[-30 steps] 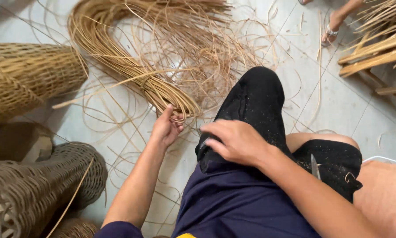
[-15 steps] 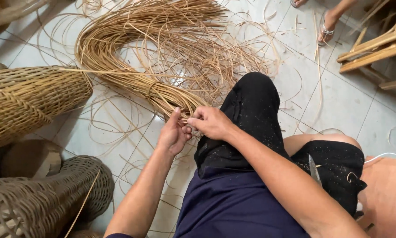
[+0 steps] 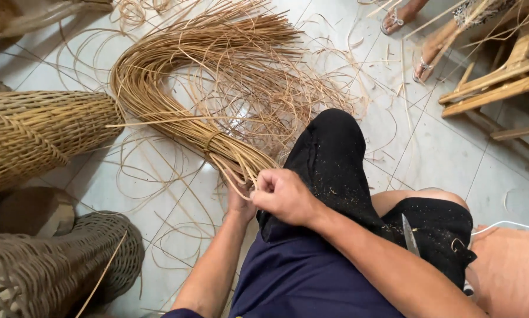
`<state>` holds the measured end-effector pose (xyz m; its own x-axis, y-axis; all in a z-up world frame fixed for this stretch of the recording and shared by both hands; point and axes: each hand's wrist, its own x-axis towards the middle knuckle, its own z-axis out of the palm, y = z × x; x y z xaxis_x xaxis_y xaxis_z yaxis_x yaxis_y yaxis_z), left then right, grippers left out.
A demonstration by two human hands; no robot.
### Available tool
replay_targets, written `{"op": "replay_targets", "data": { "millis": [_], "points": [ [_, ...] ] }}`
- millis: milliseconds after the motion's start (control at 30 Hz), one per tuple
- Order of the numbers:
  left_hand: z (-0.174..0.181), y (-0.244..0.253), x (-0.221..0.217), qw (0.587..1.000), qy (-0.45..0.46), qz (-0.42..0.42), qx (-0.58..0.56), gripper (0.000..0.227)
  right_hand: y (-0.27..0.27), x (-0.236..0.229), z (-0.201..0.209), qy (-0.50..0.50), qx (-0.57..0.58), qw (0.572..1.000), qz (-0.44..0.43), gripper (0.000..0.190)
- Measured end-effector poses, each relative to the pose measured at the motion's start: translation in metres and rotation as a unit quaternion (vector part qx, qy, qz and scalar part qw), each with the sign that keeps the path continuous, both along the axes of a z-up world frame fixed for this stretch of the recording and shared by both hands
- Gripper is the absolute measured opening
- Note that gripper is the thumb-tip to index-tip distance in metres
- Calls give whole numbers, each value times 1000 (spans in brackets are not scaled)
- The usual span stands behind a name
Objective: Preparing and trimming rattan strands for weaving using a knife
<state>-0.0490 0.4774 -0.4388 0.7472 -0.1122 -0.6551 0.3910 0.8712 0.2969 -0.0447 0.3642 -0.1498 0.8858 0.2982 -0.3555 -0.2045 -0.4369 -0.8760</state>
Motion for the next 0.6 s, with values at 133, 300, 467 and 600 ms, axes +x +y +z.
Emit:
{"op": "replay_targets", "data": {
  "millis": [133, 300, 467, 600],
  "points": [
    [23, -22, 8, 996, 32, 55, 69, 89, -6, -32, 74, -72, -38, 996, 36, 20],
    [35, -25, 13, 999, 28, 43, -9, 84, -27, -42, 69, -194, -101, 975, 30, 9],
    [46, -19, 24, 998, -14, 60, 19, 50, -47, -26, 30, 65, 290, 949, -108, 14],
    [29, 7, 39, 998, 31, -3, 61, 46, -41, -47, 43, 171, 327, 924, -100, 16]
  ]
}}
